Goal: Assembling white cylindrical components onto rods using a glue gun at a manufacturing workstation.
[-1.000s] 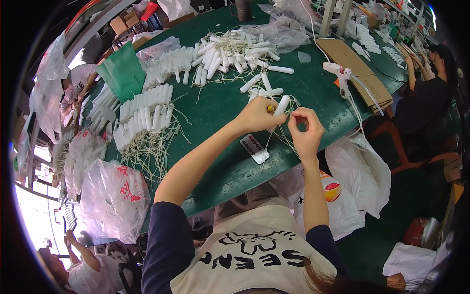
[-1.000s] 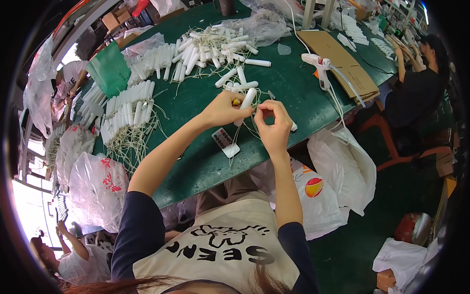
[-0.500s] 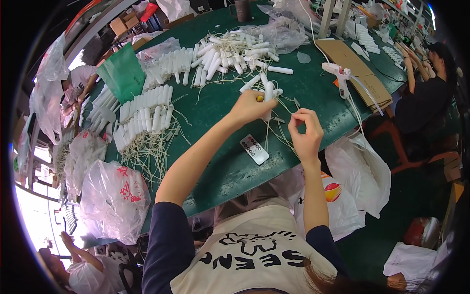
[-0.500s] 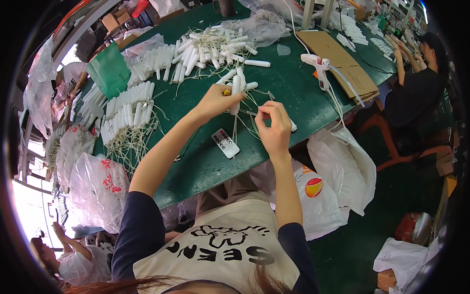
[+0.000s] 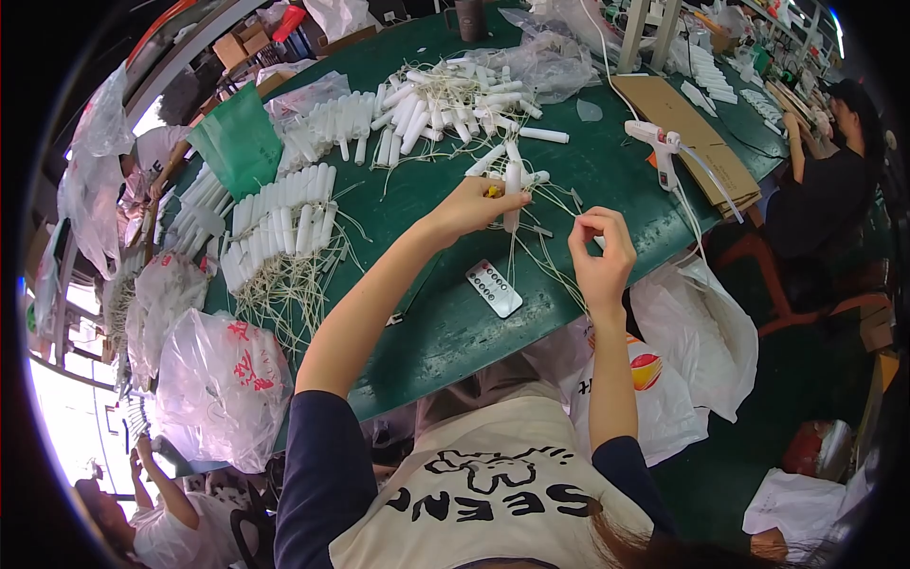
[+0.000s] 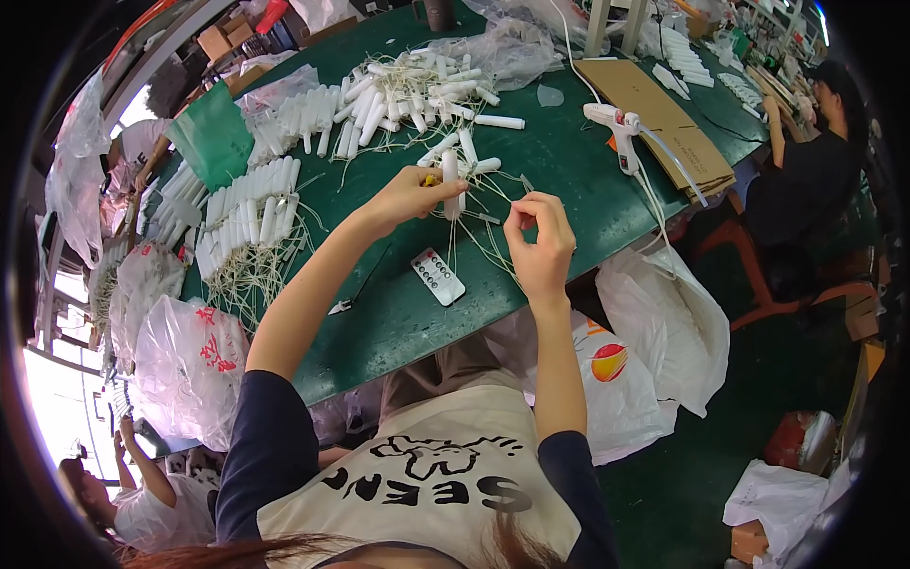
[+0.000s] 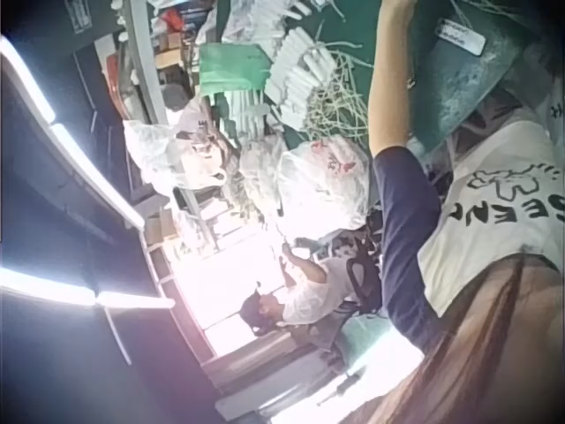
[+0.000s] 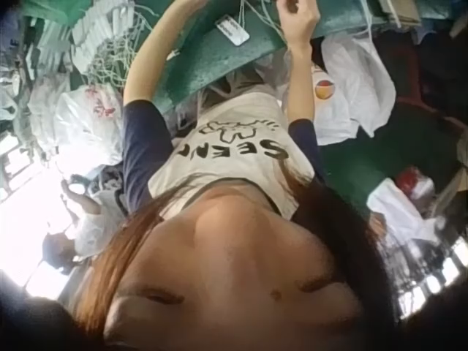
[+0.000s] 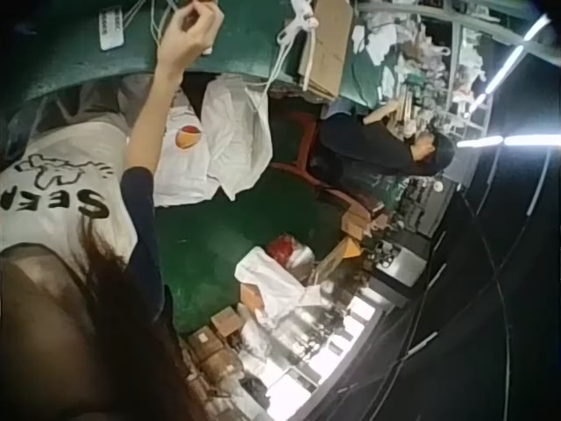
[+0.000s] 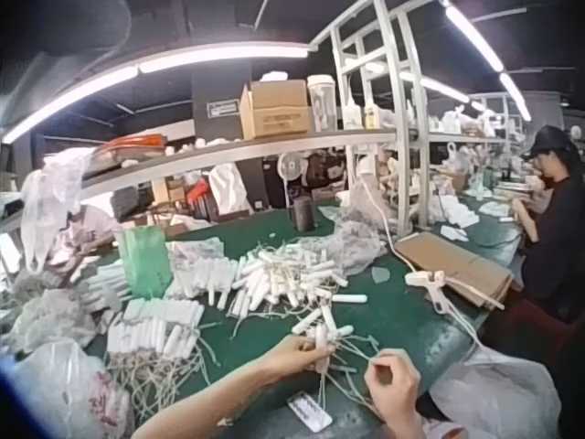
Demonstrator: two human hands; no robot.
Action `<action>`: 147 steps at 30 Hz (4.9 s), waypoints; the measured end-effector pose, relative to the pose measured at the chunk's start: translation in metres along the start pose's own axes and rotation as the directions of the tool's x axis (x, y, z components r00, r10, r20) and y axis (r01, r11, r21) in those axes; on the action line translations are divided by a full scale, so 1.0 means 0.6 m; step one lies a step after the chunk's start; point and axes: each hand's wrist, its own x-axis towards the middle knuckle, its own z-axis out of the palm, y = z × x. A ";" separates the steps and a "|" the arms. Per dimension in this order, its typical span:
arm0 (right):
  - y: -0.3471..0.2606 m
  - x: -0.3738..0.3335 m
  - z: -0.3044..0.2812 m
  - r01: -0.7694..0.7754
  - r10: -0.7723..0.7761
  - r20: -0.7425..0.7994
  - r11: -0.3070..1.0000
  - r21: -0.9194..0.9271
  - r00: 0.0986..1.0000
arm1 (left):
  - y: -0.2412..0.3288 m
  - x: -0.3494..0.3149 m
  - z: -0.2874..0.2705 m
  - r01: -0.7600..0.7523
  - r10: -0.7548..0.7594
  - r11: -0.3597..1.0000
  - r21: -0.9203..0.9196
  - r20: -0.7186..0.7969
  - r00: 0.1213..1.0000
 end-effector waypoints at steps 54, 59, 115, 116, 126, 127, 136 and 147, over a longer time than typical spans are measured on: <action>-0.242 -0.028 -0.086 -0.839 0.000 0.851 0.169 0.518 0.526 | 0.079 -0.349 0.026 -0.442 0.850 -0.014 0.897 0.244 0.467; -0.267 -0.036 -0.139 -0.546 -0.093 0.543 -0.265 0.794 0.835 | 0.070 -0.354 0.002 -0.635 0.656 0.741 0.219 -0.028 0.755; -0.221 -0.095 -0.066 -0.616 0.169 0.849 0.759 0.211 0.500 | 0.062 -0.305 -0.011 -0.525 0.545 0.515 0.677 0.214 0.811; -0.220 -0.098 -0.064 -0.617 0.166 0.852 0.758 0.212 0.497 | 0.055 -0.302 -0.007 -0.554 0.574 0.610 0.567 0.167 0.802; -0.188 -0.136 -0.048 -0.694 0.193 0.727 0.527 0.489 0.659 | -0.138 -0.223 -0.010 0.057 0.349 0.679 0.732 -0.391 0.852; -0.187 -0.135 -0.047 -0.693 0.194 0.725 0.528 0.490 0.661 | -0.149 -0.218 -0.008 0.055 0.351 0.678 0.733 -0.388 0.852; -0.184 -0.138 -0.046 -0.704 0.214 0.752 0.571 0.422 0.624 | -0.171 -0.202 0.009 0.179 0.333 0.528 0.830 -0.396 0.856; -0.174 -0.141 -0.041 -0.702 0.215 0.756 0.584 0.408 0.618 | -0.090 -0.242 -0.028 0.009 0.177 0.918 0.396 -0.431 0.885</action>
